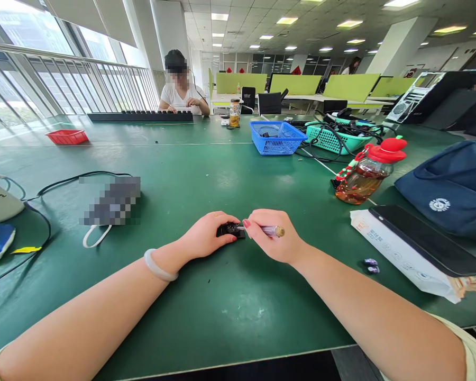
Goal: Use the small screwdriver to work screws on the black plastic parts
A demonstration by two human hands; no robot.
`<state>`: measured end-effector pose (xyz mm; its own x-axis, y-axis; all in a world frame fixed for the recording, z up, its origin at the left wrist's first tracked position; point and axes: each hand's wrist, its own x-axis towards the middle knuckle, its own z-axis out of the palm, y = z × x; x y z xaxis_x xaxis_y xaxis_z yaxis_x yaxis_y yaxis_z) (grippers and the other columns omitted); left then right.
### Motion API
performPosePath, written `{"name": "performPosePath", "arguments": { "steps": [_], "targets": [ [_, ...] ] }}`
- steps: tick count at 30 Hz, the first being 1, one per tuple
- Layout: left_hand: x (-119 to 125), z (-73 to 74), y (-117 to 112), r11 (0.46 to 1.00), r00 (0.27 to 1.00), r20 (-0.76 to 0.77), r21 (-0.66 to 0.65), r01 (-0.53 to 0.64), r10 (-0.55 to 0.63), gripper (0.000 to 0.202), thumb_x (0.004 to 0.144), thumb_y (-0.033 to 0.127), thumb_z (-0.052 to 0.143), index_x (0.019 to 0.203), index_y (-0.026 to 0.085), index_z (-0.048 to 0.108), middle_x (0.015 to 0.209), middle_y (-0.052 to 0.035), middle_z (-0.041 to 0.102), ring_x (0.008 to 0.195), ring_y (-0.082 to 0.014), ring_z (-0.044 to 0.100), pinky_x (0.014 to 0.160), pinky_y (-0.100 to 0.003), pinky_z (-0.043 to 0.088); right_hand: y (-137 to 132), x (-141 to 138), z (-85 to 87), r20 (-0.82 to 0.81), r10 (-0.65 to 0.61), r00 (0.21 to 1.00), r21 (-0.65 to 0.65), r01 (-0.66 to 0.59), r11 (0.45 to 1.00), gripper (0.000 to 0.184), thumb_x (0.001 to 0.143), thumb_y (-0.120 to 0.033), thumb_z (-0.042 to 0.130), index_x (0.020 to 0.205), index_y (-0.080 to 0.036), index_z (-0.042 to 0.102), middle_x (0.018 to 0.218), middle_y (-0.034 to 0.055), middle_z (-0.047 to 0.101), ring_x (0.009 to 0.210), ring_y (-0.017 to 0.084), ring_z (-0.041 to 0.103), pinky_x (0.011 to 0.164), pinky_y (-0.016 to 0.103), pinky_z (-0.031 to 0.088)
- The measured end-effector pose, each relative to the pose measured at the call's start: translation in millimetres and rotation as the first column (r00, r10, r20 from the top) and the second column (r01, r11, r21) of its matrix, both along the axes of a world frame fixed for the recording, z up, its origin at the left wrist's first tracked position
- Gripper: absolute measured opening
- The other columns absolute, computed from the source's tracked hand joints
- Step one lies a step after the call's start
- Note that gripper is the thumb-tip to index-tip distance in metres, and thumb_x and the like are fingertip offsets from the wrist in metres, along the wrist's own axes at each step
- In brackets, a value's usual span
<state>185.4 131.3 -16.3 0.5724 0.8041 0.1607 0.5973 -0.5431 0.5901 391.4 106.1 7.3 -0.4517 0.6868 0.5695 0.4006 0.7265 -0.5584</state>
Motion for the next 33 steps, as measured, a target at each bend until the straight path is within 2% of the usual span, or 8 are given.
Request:
{"name": "performPosePath", "arguments": {
  "steps": [33],
  "targets": [
    [0.0,1.4,-0.9,1.0,1.0,0.001,-0.003,0.004,-0.004,0.029,0.085,0.035,0.065,0.112,0.024,0.066,0.103,-0.0051,0.069,0.096,-0.0238,0.062,0.091,-0.04,0.051,-0.2,0.4,0.3,0.01,-0.001,1.0,0.0,0.001,1.0,0.042,0.095,-0.028,0.042,0.054,-0.021,0.035,0.051,-0.0031,0.037,0.049,0.01,0.035,0.05,0.026,0.029]
  ]
}}
